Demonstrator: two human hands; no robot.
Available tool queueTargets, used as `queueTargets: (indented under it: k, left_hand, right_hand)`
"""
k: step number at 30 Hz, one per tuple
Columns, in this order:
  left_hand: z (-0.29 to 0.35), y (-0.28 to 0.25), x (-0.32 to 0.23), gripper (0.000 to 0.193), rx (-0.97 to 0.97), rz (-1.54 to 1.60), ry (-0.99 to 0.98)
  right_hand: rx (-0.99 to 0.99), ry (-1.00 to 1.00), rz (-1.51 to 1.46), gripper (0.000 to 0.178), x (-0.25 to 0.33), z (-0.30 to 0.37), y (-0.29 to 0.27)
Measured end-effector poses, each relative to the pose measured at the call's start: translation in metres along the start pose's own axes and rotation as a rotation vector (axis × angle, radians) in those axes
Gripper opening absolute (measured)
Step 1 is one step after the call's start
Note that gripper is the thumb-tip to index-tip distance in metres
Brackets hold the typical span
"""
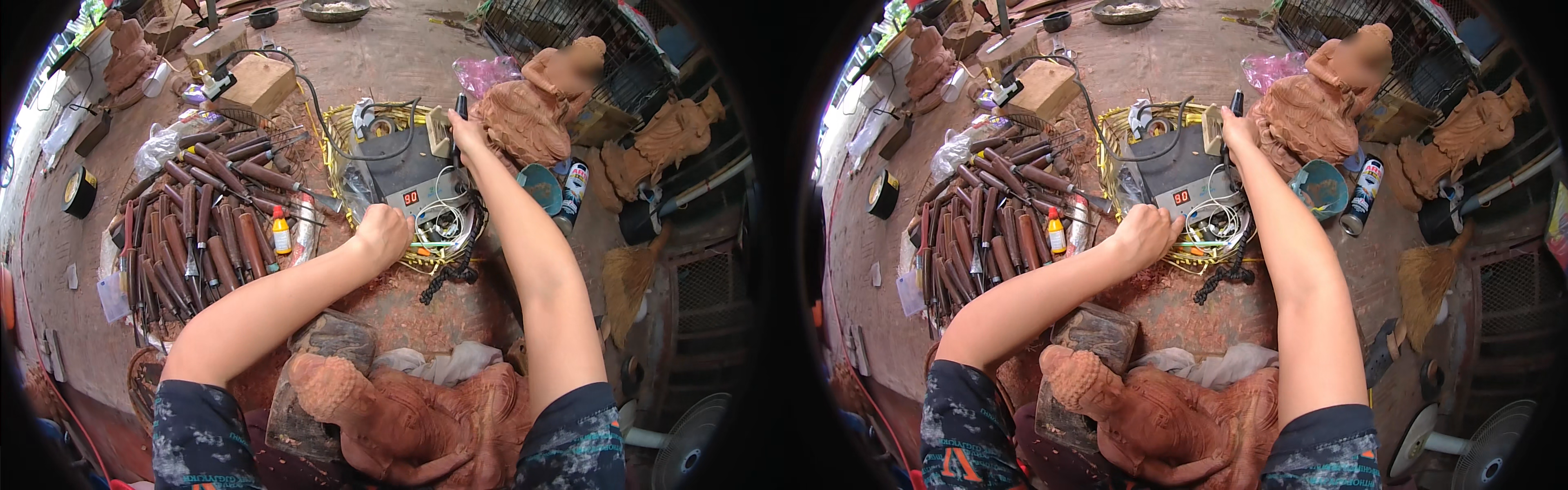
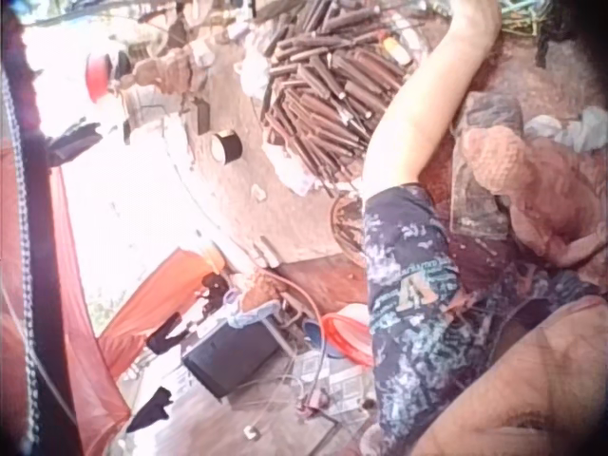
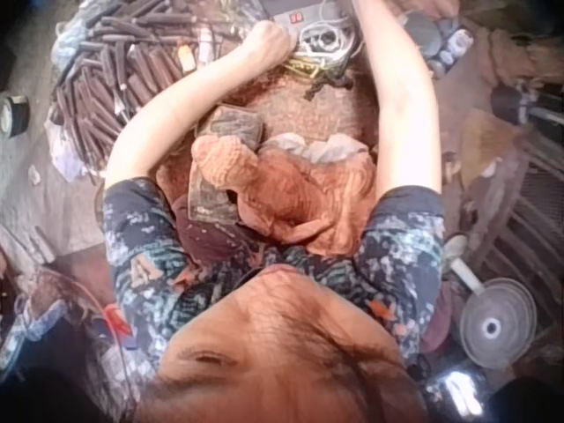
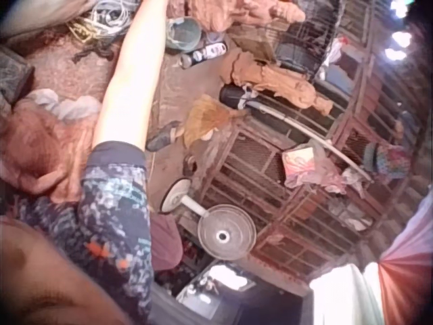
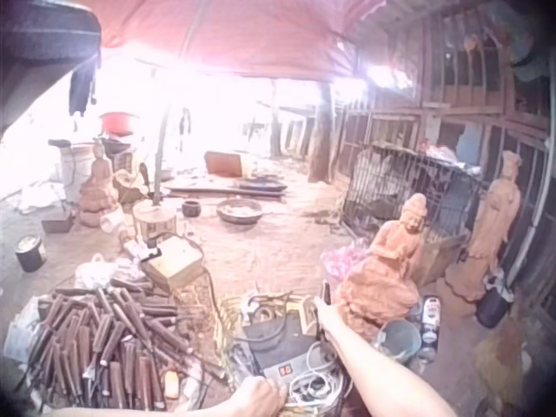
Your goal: The person carves a wooden Buddha statue using a rotary tool and then switches to a chisel and mallet. They refine the details on the statue's head and torso, occasionally rotating the piece to access different angles.
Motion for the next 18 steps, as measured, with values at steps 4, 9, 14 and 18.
queueTargets:
  k: [4, 9, 14, 18]
  left_hand:
    - [0.006, -0.015, 0.032, 0.020, -0.376, 0.216, -0.124]
    - [-0.006, -0.003, 0.087, 0.026, -0.410, 0.246, -0.541]
    - [-0.001, 0.020, 0.120, 0.013, -0.377, 0.085, -0.483]
    - [0.015, 0.034, 0.197, 0.009, -0.402, -0.076, -0.694]
  right_hand:
    - [0.015, -0.002, 0.125, 0.069, 0.029, 0.055, -0.007]
    - [0.047, 0.048, 0.122, 0.067, 0.036, 0.069, 0.001]
    - [-0.096, 0.028, 0.168, 0.064, 0.027, 0.080, 0.007]
    - [-0.227, 0.007, 0.151, 0.062, 0.023, 0.078, 0.000]
Point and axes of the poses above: each hand's wrist, its own z-axis away from the middle knuckle, its own y-axis out of the palm, x = y × z, the point moved 3 cm from there along -z, towards the middle knuckle, and after that the axes turned 11 degrees about -z, right-handed, at the moved point
